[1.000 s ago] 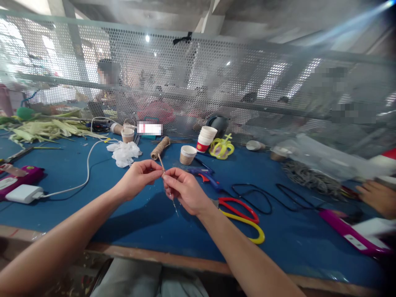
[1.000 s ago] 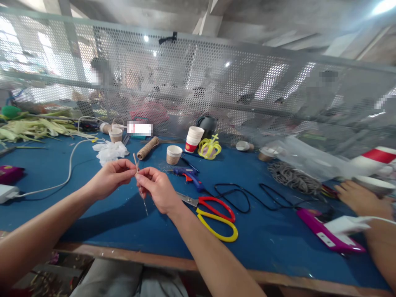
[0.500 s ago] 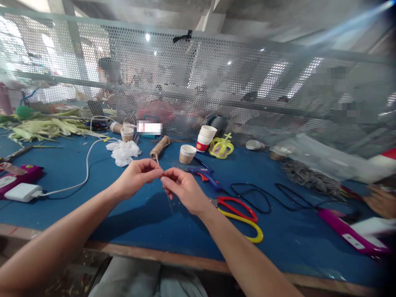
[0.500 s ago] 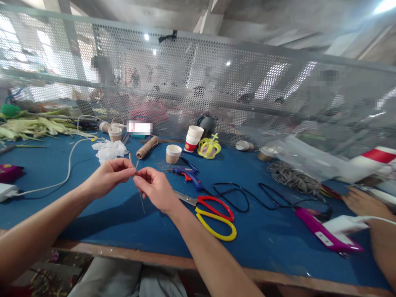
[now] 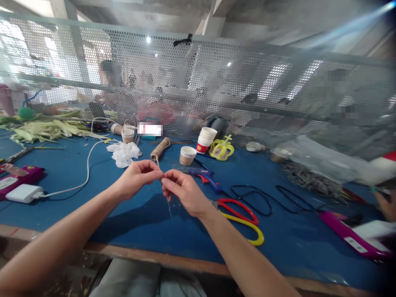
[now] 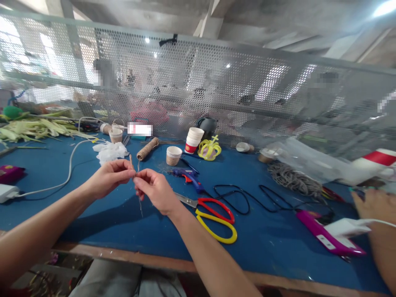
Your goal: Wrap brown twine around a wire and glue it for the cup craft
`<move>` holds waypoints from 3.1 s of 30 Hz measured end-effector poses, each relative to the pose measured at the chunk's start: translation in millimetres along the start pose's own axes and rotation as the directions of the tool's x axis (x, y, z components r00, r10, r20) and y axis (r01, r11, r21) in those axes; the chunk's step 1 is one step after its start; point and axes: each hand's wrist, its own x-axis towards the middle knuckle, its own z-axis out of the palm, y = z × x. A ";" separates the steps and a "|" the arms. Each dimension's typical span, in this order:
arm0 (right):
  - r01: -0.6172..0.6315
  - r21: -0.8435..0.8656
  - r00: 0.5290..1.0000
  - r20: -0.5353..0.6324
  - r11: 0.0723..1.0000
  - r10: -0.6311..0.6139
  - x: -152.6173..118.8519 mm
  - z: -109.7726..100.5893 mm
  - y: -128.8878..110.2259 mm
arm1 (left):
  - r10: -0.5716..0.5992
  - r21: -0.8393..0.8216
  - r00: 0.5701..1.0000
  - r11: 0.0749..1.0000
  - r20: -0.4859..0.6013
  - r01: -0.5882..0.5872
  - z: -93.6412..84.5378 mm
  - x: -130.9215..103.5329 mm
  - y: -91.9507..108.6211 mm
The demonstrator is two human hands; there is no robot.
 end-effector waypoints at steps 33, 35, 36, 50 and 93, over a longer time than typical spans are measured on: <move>0.012 -0.178 0.991 -0.128 0.984 -0.035 1.5 0.1 1.4 | -0.036 0.105 0.999 0.994 -0.008 0.037 -2.9 2.5 -0.9; 0.016 -0.199 0.990 -0.134 0.980 -0.043 1.6 -0.4 2.2 | -0.040 0.110 0.999 0.993 -0.016 0.042 -3.7 3.0 -1.8; 0.017 -0.200 0.990 -0.132 0.980 -0.044 1.8 -0.5 2.7 | -0.034 0.116 0.999 0.993 -0.022 0.036 -4.0 3.2 -2.1; 0.028 -0.169 0.993 -0.109 0.985 -0.047 2.0 -0.1 2.8 | -0.026 0.036 0.999 0.999 -0.039 0.027 1.2 1.0 -0.9; 0.028 -0.125 0.989 -0.141 0.992 -0.046 2.1 2.3 3.0 | -0.088 -0.132 0.993 0.988 -0.080 0.077 5.6 -1.3 -0.1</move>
